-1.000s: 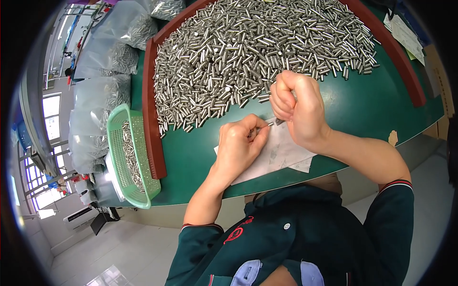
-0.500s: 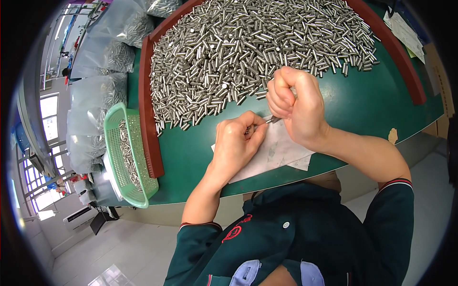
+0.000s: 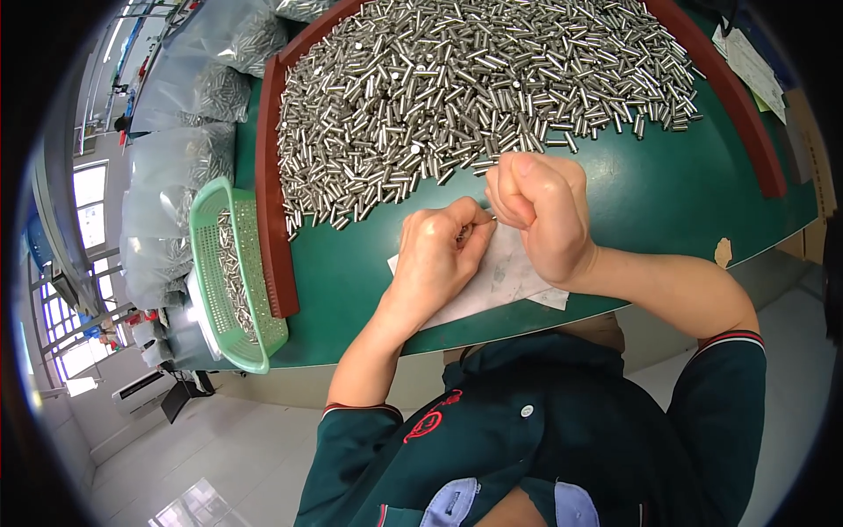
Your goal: Inspecting and cleaning internal parts of small metal cylindrical components using a metal tool at a factory workbench.
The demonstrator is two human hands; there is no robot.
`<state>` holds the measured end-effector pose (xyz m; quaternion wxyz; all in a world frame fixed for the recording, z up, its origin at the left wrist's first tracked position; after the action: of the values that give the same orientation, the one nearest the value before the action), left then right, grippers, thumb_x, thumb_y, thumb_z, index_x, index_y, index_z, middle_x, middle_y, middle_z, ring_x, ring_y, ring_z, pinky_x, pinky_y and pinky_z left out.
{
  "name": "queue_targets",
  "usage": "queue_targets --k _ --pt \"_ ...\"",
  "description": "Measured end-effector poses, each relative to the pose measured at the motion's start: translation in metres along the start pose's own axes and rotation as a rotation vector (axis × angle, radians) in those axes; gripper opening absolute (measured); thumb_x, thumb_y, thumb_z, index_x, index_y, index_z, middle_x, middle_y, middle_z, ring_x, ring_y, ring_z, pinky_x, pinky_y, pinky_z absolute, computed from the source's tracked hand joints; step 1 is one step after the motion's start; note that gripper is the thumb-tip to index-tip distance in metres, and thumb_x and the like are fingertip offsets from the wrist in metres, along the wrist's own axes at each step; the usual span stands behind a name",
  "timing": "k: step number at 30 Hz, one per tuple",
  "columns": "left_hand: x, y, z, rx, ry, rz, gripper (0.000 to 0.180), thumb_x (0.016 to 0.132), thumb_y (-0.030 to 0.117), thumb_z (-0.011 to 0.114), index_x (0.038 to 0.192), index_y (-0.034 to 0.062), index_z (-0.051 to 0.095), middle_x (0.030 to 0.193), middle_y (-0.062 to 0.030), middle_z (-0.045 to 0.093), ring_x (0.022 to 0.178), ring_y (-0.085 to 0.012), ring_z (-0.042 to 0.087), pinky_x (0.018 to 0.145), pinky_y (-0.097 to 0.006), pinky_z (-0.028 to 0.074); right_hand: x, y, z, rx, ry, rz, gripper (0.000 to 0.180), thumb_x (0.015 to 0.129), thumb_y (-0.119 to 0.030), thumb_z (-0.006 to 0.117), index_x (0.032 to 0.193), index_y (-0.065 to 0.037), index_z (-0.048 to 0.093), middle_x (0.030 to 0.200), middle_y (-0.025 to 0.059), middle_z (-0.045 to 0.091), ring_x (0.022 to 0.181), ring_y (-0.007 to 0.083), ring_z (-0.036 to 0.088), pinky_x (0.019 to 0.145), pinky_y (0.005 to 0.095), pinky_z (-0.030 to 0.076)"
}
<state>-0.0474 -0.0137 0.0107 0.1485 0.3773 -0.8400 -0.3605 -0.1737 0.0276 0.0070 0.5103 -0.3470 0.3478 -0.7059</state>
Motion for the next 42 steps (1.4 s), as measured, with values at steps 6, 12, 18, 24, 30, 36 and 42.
queue_targets --k 6,12,18,24,30,36,42 --pt "0.003 0.001 0.004 0.019 -0.007 0.038 0.006 0.071 0.003 0.059 0.068 -0.0006 0.055 0.047 -0.0129 0.049 0.041 -0.0248 0.049 0.043 -0.031 0.038 0.001 0.000 0.000 -0.235 0.027 -0.137 0.035 0.084 -0.016 0.032 0.051 -0.008 0.027 0.048 -0.0008 0.027 0.044 0.0080 0.022 0.043 0.0243 0.020" --pt "-0.001 0.003 0.002 0.047 -0.001 0.001 0.007 0.071 0.004 0.060 0.070 -0.0019 0.056 0.048 -0.0114 0.049 0.041 -0.0198 0.048 0.043 -0.030 0.038 0.016 -0.007 -0.006 0.135 0.078 0.034 0.034 0.083 -0.015 0.031 0.050 -0.010 0.026 0.044 -0.0016 0.025 0.038 0.0073 0.019 0.037 0.0237 0.016" --pt "0.003 -0.001 -0.014 -0.410 -0.092 -0.221 0.005 0.075 0.004 0.061 0.073 0.0015 0.058 0.059 0.0041 0.047 0.053 -0.0019 0.039 0.048 -0.018 0.032 0.025 -0.016 -0.018 0.237 0.130 -0.012 0.036 0.085 -0.022 0.029 0.051 -0.012 0.025 0.043 -0.0023 0.023 0.039 0.0074 0.016 0.038 0.0238 0.016" --pt "0.005 -0.030 -0.042 -1.621 -0.148 -0.127 0.010 0.082 0.012 0.056 0.085 0.0044 0.049 0.069 -0.0032 0.044 0.052 -0.0046 0.030 0.045 -0.017 0.025 0.030 -0.017 -0.016 0.325 0.141 0.011 0.036 0.083 -0.018 0.032 0.049 -0.011 0.025 0.043 -0.0018 0.023 0.038 0.0071 0.018 0.037 0.0236 0.016" --pt "0.009 -0.039 -0.038 -1.590 -0.028 -0.262 0.024 0.083 0.009 0.051 0.103 -0.0028 0.051 0.069 -0.0051 0.048 0.049 -0.0055 0.031 0.044 -0.018 0.026 0.031 -0.018 -0.014 0.329 0.146 0.049 0.032 0.082 -0.017 0.031 0.051 -0.010 0.027 0.042 -0.0014 0.025 0.037 0.0068 0.018 0.036 0.0232 0.016" --pt "0.011 -0.037 -0.035 -1.489 -0.002 -0.348 0.020 0.084 0.010 0.047 0.100 -0.0019 0.049 0.071 -0.0054 0.046 0.051 -0.0064 0.032 0.044 -0.019 0.027 0.031 -0.016 -0.015 0.327 0.154 0.059 0.033 0.082 -0.018 0.032 0.050 -0.010 0.027 0.041 -0.0012 0.025 0.037 0.0071 0.018 0.036 0.0235 0.016" --pt "0.009 -0.045 -0.032 -0.988 0.086 -0.288 0.021 0.086 0.019 0.049 0.072 0.0032 0.052 0.063 -0.0014 0.047 0.049 -0.0052 0.032 0.043 -0.018 0.023 0.030 -0.014 -0.015 0.322 0.163 0.087 0.033 0.082 -0.018 0.032 0.050 -0.010 0.027 0.042 -0.0012 0.025 0.037 0.0069 0.018 0.036 0.0235 0.016"
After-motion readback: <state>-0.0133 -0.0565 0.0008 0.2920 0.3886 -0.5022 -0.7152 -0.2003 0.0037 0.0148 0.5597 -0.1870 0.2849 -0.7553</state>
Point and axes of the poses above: each hand's wrist, its own x-axis towards the middle knuckle, its own z-axis out of the palm, y = z × x, the point moved 1 cm from there along x, towards the middle knuckle
